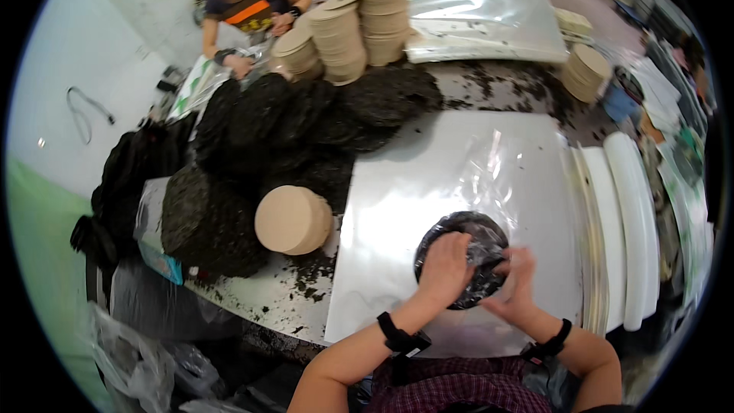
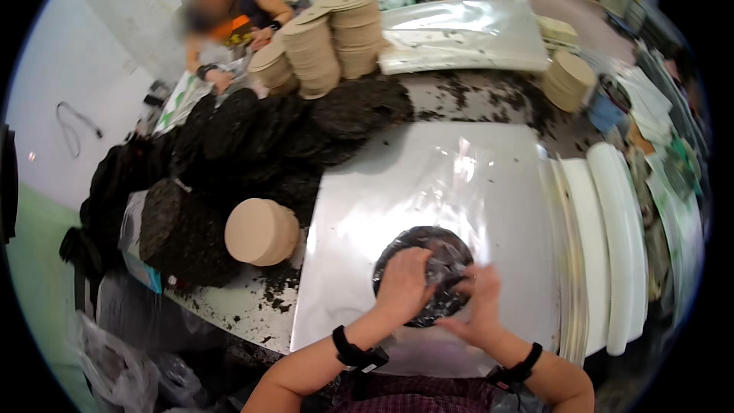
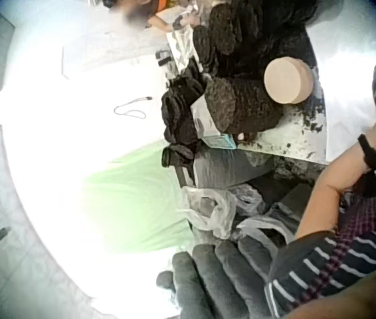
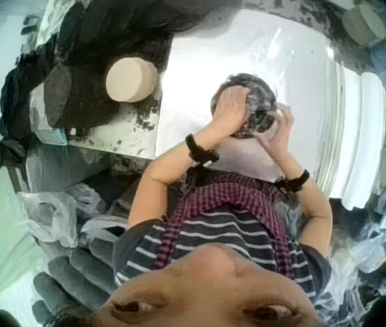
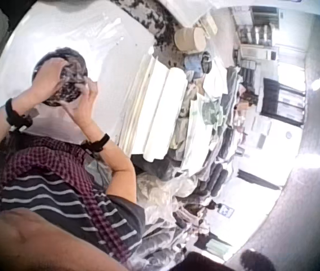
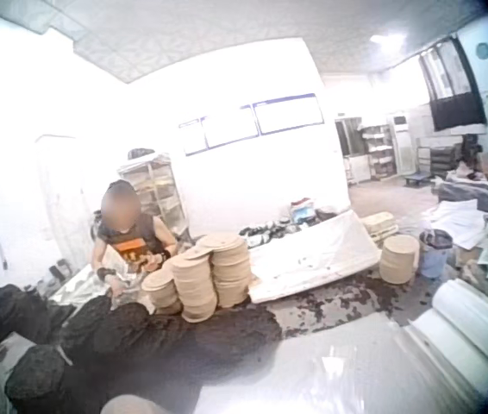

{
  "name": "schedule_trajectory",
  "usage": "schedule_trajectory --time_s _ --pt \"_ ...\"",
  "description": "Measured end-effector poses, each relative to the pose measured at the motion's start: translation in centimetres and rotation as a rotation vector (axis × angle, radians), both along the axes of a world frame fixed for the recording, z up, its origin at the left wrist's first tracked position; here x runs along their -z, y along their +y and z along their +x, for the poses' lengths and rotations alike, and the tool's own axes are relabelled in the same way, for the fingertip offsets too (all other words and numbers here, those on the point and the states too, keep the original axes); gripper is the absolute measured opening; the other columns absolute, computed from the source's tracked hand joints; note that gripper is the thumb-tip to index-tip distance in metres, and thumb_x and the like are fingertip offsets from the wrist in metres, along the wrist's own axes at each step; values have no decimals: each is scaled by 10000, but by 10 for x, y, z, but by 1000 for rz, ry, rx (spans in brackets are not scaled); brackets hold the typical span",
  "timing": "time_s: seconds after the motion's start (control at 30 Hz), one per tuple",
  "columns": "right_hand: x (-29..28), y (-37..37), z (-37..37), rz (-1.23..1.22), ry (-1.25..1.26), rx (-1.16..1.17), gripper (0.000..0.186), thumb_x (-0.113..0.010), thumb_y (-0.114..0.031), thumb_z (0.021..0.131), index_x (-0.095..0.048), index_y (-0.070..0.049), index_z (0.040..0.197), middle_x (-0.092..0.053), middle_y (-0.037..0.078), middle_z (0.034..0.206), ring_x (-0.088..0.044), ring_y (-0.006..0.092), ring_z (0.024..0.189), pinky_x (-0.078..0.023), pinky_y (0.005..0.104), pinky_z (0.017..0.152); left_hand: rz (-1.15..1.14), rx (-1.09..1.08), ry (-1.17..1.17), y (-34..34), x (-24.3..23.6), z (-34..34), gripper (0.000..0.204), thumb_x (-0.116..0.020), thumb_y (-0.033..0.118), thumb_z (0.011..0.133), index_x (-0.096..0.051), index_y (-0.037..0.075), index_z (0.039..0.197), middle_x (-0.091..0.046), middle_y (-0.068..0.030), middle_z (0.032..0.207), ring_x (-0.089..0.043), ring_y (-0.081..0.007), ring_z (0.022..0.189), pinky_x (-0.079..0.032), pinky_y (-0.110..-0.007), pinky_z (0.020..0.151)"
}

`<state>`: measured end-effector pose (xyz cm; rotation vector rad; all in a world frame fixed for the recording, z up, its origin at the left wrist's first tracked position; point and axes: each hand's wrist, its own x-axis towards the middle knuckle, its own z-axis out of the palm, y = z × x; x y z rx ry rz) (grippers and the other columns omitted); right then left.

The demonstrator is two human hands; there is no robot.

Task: The person is wrapping compressed tea cakes by placing them on plastic sheets over a mold, pressing them into shape, and then folding paper layers and labels around each cake.

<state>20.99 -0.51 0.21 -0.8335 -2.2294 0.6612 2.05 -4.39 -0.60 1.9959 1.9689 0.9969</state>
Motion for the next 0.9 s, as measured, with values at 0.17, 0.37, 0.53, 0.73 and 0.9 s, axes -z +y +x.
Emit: schedule_trajectory --time_s 0.17,0.37,0.53,0.73,0.9 --pt "-22 80 -66 -1067 828 8 846 -684 -92 867 -150 -39 1521 -547 144 1186 -524 234 1164 -427 348 992 -218 49 102 6 -17 -7 546 -760 252 741 -514 12 1166 -536 -153 1026 -515 -333 995 -407 -420 865" --pt "-31 56 -59 70 79 -118 369 -705 21 646 -703 -75 1002 -605 118 1091 -595 291 1075 -470 387 988 271 -181 -617 -3 -9 -6 654 -793 183 768 -438 2 1287 -478 -228 1247 -488 -377 1168 -446 -414 967" --pt "-9 82 -68 -43 134 -460 186 -641 46 649 -564 -104 727 -670 27 820 -686 277 834 -562 412 779 72 42 -630 13 7 -25 634 -767 220 783 -478 16 1310 -554 -164 1259 -562 -339 1127 -451 -391 969" --pt "-16 87 -84 138 -417 -343 200 -617 -32 680 -581 -36 877 -623 101 930 -624 281 874 -517 372 732 -156 13 -443 28 -2 -24 603 -705 170 802 -479 4 1336 -571 -179 1264 -556 -362 1157 -460 -394 980" --pt "-52 74 -67 94 -492 -433 334 -642 -152 785 -623 -22 1092 -620 112 1146 -586 274 1111 -461 407 977 -96 116 -339 20 -3 -28 816 -760 143 746 -351 -53 1424 -497 -230 1326 -497 -395 1220 -429 -419 1030"
